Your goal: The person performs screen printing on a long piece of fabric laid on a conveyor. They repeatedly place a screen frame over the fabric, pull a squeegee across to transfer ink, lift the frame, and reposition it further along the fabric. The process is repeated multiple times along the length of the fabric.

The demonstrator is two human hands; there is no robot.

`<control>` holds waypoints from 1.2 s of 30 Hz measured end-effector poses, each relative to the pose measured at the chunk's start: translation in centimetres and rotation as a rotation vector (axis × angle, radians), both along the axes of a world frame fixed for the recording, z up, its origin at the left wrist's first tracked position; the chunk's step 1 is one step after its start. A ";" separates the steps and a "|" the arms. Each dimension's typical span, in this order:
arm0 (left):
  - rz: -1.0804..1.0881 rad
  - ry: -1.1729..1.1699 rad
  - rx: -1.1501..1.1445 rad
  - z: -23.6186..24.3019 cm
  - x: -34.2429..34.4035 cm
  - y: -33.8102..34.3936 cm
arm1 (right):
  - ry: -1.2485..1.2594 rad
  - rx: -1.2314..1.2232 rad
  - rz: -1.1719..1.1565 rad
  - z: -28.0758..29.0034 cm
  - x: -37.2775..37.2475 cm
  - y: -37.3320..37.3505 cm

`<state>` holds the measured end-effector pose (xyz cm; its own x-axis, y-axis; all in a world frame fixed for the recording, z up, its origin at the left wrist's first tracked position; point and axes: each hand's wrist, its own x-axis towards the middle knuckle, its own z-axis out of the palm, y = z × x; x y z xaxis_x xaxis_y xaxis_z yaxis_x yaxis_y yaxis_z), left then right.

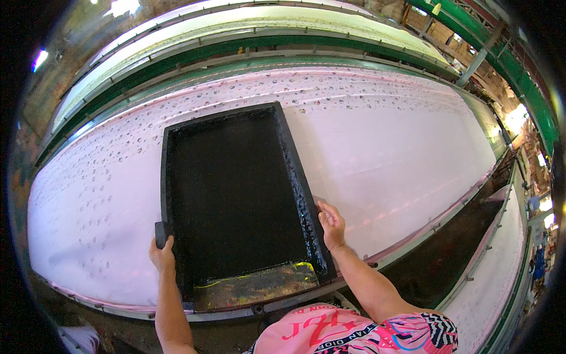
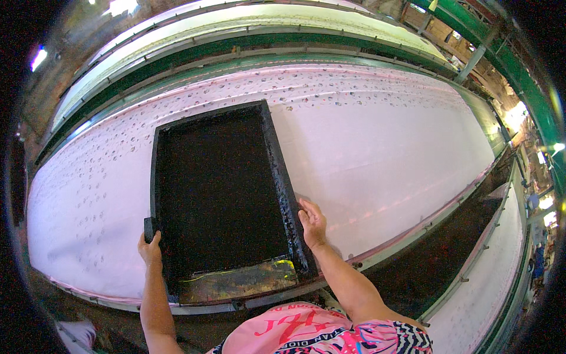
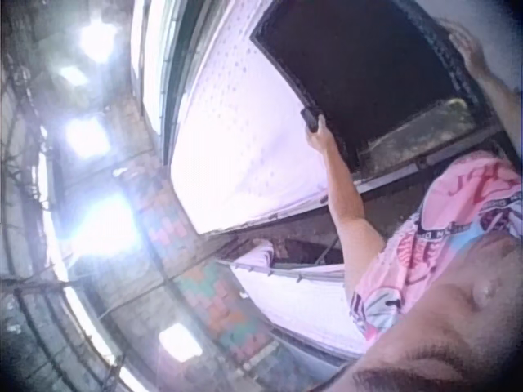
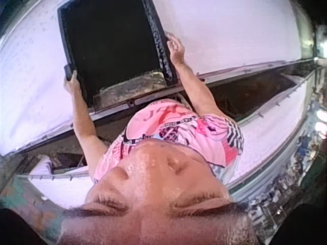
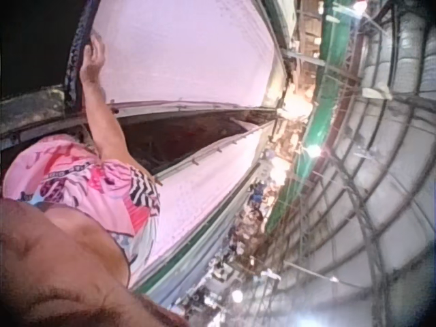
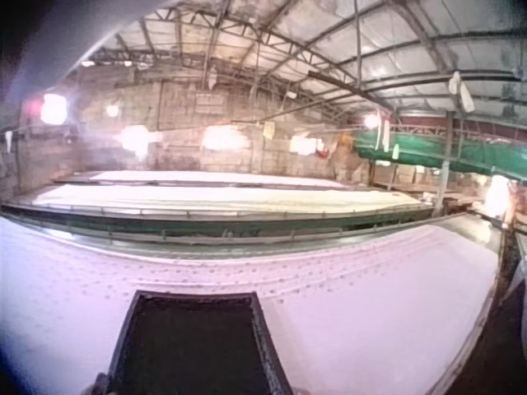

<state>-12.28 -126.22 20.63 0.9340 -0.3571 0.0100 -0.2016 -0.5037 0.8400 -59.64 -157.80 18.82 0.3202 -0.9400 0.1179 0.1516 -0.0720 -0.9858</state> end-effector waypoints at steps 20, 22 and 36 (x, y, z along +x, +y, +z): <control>-0.033 0.288 -0.286 3.9 -5.0 -4.8 | 0.112 -0.007 0.133 11.0 -4.6 -5.8; -0.045 0.303 -0.333 4.9 -8.0 -8.1 | 0.086 0.029 0.152 10.8 -7.7 -8.7; 0.004 0.076 -0.200 5.2 -39.7 -35.3 | 0.131 0.129 0.257 11.6 -37.3 -35.5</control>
<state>-51.96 -161.47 25.86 0.9361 -0.3516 0.0104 -0.1327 -0.3257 0.9361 -96.97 -193.33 30.46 0.5538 -0.8308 -0.0551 0.0200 0.0795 -0.9966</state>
